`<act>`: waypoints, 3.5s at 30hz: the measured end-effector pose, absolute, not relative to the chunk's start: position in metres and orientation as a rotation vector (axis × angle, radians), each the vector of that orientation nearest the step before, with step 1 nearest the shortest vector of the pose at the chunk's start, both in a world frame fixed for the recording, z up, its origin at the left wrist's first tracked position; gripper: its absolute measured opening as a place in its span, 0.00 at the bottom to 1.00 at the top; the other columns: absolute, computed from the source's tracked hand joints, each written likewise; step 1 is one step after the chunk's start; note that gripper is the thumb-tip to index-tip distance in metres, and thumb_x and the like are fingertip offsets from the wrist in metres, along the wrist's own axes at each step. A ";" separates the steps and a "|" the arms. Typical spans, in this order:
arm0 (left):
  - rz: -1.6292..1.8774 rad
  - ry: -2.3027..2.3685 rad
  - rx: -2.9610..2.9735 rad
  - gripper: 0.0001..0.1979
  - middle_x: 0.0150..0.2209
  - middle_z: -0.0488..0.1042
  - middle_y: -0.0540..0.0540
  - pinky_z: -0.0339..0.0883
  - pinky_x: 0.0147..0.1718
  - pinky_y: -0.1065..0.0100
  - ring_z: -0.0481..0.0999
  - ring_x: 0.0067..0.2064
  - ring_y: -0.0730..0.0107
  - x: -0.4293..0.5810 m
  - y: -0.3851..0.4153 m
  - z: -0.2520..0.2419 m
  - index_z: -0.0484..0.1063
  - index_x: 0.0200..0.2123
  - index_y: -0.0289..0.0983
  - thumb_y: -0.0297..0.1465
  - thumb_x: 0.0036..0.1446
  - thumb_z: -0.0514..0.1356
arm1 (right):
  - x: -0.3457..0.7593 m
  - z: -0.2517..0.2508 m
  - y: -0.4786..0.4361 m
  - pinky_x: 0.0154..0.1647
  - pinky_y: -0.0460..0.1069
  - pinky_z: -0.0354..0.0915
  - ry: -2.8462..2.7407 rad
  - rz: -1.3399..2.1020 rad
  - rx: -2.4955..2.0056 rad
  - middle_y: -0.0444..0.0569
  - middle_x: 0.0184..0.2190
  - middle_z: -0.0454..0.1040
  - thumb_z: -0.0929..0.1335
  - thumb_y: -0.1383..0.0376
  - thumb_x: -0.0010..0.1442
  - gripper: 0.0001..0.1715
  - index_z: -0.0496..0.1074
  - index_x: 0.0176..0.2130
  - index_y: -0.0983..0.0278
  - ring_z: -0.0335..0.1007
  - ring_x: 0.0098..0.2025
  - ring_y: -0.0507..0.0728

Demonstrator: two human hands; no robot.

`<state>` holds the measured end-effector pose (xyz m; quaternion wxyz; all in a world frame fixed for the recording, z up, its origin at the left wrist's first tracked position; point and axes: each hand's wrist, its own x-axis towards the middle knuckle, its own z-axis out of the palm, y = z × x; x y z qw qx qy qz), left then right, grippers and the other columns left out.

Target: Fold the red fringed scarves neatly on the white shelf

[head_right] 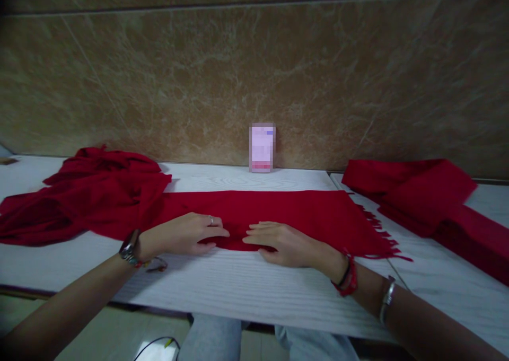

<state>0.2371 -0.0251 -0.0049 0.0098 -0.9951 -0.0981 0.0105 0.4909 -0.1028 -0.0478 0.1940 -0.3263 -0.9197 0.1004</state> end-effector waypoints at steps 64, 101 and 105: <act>0.013 -0.674 -3.078 0.07 0.33 0.75 0.50 0.63 0.36 0.73 0.74 0.35 0.71 0.174 0.003 0.002 0.71 0.35 0.38 0.25 0.58 0.54 | 0.413 -0.023 -0.070 0.49 0.54 0.63 -2.632 0.172 -1.147 0.53 0.45 0.73 0.68 0.56 0.55 0.21 0.72 0.45 0.65 0.67 0.47 0.60; 0.038 -0.451 -2.859 0.14 0.38 0.70 0.46 0.66 0.36 0.71 0.71 0.38 0.69 0.141 -0.018 -0.017 0.69 0.46 0.40 0.22 0.58 0.52 | 0.429 -0.054 -0.079 0.62 0.58 0.48 -2.725 0.234 -0.837 0.50 0.55 0.66 0.58 0.69 0.63 0.22 0.64 0.55 0.61 0.54 0.60 0.55; 0.021 -0.477 -2.794 0.17 0.40 0.70 0.45 0.65 0.36 0.71 0.70 0.39 0.69 0.134 -0.015 -0.016 0.68 0.48 0.40 0.20 0.59 0.50 | 0.433 -0.062 -0.073 0.61 0.58 0.51 -2.694 0.177 -0.804 0.52 0.55 0.66 0.57 0.71 0.64 0.23 0.62 0.57 0.63 0.55 0.60 0.55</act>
